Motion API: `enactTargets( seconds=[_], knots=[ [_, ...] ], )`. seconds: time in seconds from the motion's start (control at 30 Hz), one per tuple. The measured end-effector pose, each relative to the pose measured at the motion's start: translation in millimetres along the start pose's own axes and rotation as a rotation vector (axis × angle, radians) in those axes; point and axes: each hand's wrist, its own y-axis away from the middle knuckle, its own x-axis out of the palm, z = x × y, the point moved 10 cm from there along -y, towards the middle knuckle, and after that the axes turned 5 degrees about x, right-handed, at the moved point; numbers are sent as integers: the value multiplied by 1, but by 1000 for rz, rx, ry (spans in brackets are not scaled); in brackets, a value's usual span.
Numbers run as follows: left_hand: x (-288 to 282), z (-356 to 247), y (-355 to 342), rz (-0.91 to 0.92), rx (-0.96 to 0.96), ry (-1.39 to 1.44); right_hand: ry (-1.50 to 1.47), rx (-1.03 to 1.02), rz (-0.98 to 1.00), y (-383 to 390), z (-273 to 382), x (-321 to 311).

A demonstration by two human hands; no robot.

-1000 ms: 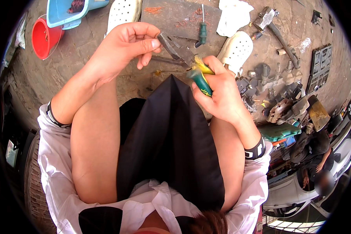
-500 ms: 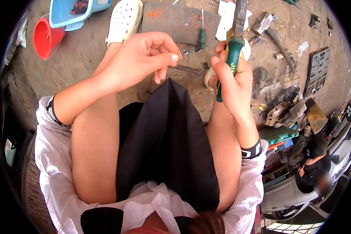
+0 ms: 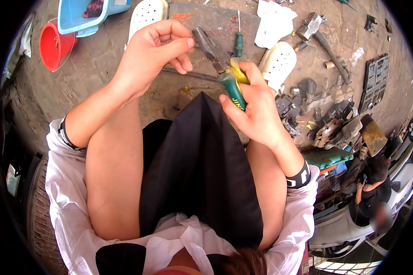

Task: The person sits on the floor and uses pliers to manipulate small metal components, likely lock pins or tumblers. They repeatedly pick up, adjust, and place down the components while working with the pliers.

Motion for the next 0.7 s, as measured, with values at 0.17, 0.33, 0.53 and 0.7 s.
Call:
enactTargets(
  seconds=[0.17, 0.33, 0.53, 0.7],
  knots=[
    [-1, -2, 1, 2, 18, -27, 28, -6, 12, -1, 1, 1],
    [-2, -1, 0, 47, -9, -211, 82, 67, 64, 1, -2, 7],
    [3, -1, 7, 74, -55, -273, 60, 84, 139, 8, -3, 14],
    [67, 4, 37, 507, 5, -418, -570, 315, -29, -6, -30, 0]
  ],
)
